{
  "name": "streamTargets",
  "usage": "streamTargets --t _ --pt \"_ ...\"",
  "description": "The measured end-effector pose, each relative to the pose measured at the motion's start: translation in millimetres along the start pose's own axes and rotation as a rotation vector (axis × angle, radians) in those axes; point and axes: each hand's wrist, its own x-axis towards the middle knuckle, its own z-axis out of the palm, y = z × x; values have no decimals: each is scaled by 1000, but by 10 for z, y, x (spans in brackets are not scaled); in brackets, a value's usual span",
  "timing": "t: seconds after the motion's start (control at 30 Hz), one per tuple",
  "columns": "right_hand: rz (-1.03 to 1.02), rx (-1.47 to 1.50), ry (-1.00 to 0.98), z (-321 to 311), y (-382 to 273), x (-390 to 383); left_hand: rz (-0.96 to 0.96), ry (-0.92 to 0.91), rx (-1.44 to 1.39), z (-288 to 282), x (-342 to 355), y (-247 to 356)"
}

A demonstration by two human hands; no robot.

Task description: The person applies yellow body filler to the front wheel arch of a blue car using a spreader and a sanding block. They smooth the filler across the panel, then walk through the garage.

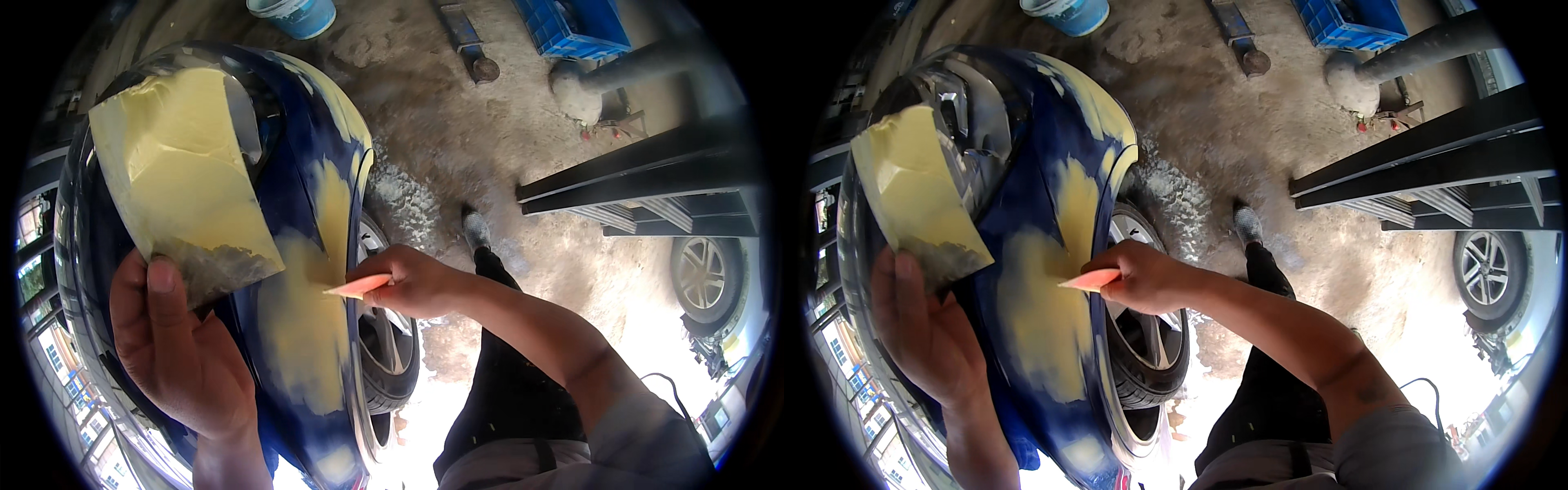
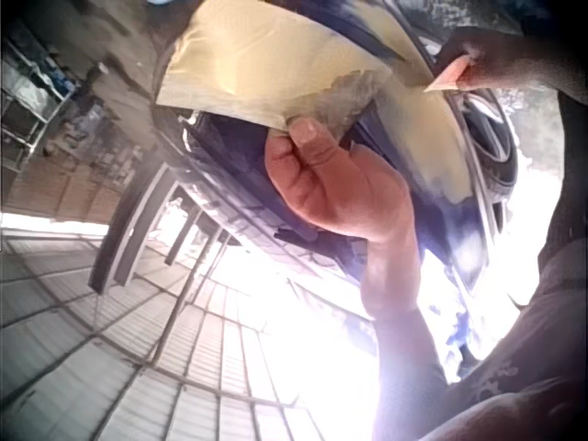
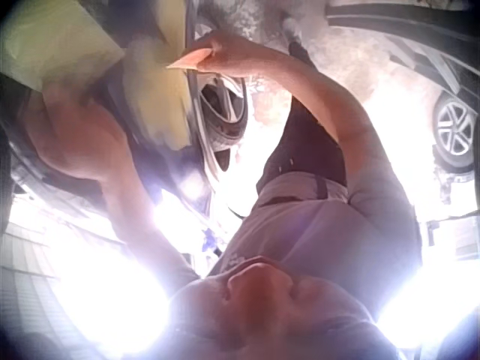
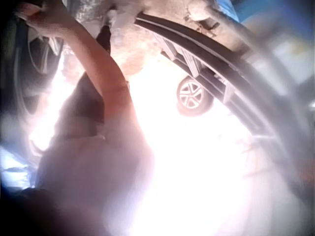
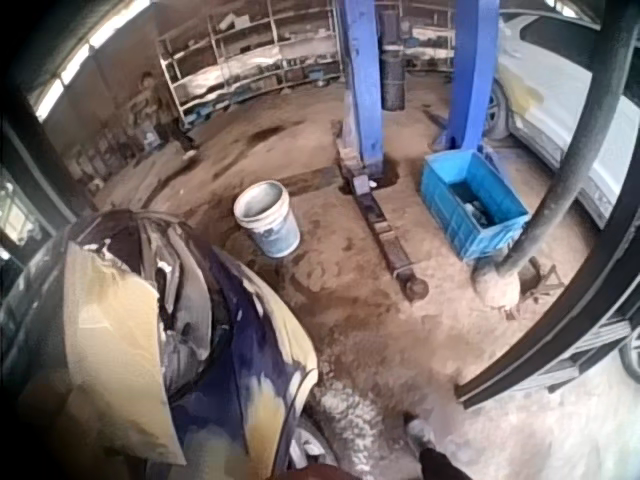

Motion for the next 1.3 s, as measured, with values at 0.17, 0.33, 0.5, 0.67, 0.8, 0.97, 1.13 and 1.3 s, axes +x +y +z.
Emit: streamTargets --t 0.17,0.33,0.5,0.67,0.8,0.97,1.13,1.3 --pt "39 211 224 -508 35 568 -35 -30 -38 -15 14 23" --pt "16 59 320 -695 -79 1021 -19 0 20 -46 3 30" --pt "-14 113 308 -586 -115 1085 1 1 16 -2 26 14" --pt "138 -1 201 -272 -501 685 -37 14 -39 16 18 -30" --pt "48 -52 55 -127 -481 389 -15 1 -1 2 30 -13" --pt "197 21 197 -415 -463 508 -28 154 -16 75 -3 46" --pt "38 -17 328 -686 -265 1027 -10 93 -32 90 31 44" --pt "62 115 289 -531 -320 985 -29 14 58 -55 24 8"
